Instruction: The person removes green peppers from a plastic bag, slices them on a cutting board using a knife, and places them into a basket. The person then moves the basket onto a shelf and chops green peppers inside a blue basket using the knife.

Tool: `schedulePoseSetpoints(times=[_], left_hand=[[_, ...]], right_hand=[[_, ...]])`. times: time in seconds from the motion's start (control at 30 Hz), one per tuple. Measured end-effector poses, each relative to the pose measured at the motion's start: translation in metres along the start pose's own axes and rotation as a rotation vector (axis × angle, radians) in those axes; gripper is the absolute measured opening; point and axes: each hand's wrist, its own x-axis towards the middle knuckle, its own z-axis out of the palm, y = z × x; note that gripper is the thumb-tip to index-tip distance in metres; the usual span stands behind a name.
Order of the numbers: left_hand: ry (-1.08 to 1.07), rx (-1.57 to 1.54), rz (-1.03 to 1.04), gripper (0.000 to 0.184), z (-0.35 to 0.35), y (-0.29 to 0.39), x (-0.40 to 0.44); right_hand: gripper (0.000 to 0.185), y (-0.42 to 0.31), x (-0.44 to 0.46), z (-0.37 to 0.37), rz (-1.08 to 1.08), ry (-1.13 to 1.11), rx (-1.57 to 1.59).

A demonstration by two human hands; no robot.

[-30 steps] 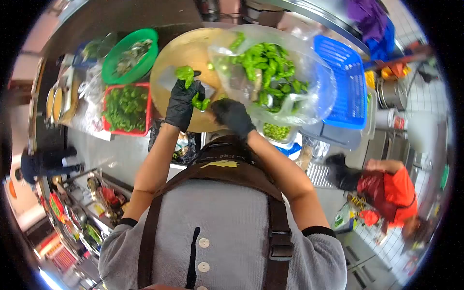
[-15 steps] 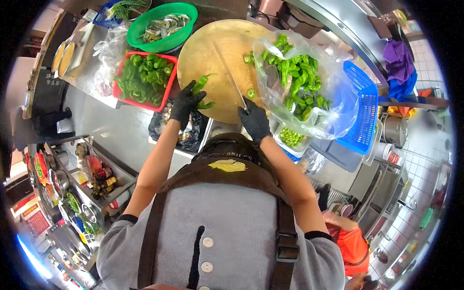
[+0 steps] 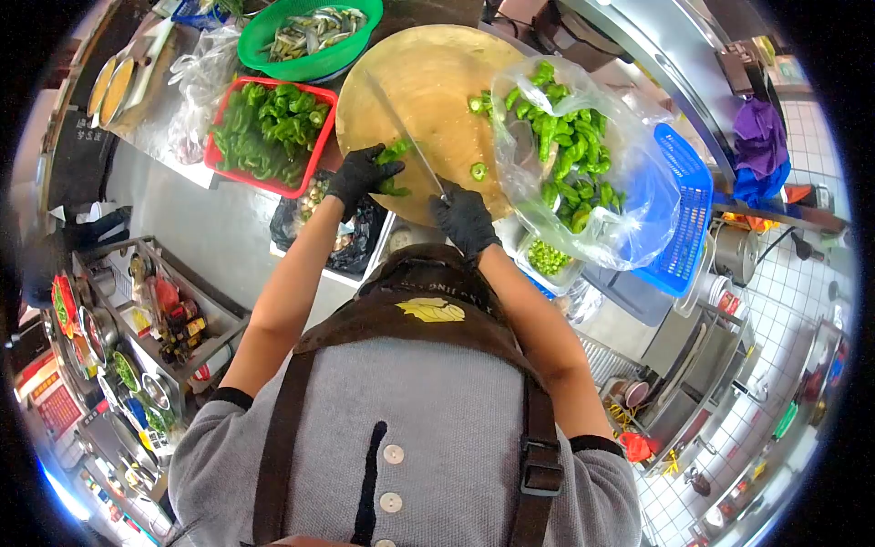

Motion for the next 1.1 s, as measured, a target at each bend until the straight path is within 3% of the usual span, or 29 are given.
schedulePoseSetpoints(times=[0.17,0.37,0.47,0.53,0.77,0.8,0.83,0.87,0.9,0.97,1.0,1.1], left_hand=[[-0.07,-0.141,-0.066,0.069,0.0,-0.008,0.006],[-0.115,-0.163,-0.125,0.066,-0.004,0.012,0.004],[-0.177,-0.07,-0.164,0.063,-0.003,0.007,0.014],[-0.116,-0.118,-0.138,0.06,-0.001,-0.01,0.016],[-0.034,0.019,-0.002,0.055,0.0,-0.029,-0.004],[-0.034,-0.102,-0.034,0.065,0.0,-0.034,-0.007],[0.047,-0.008,0.06,0.061,-0.001,-0.035,0.0],[0.126,0.081,0.151,0.056,0.0,-0.037,0.007],[0.202,0.165,0.237,0.051,0.002,-0.038,0.012],[0.264,0.021,0.274,0.045,0.01,-0.02,0.032],[0.351,0.094,0.319,0.045,0.016,-0.016,0.03],[0.616,0.293,0.392,0.043,0.023,-0.002,0.012]], right_hand=[[0.043,-0.01,-0.002,-0.004,0.014,-0.04,0.036],[0.042,-0.008,0.004,0.01,-0.081,0.042,-0.085],[0.04,-0.013,0.013,0.004,-0.068,-0.021,-0.08],[0.038,-0.003,0.03,0.016,0.016,-0.057,0.074],[0.035,-0.013,0.033,0.028,-0.067,0.038,-0.152],[0.038,-0.001,0.033,0.026,-0.107,0.092,-0.122],[0.04,0.006,0.034,0.019,-0.15,0.151,-0.093],[0.044,0.014,0.03,0.011,-0.029,0.157,-0.04],[0.038,0.019,0.022,0.002,-0.138,0.304,-0.054],[0.032,0.032,0.012,-0.014,0.014,0.202,0.29],[0.027,0.025,0.004,-0.023,0.099,0.176,0.319],[0.034,0.015,-0.016,-0.03,0.005,0.109,0.0]])
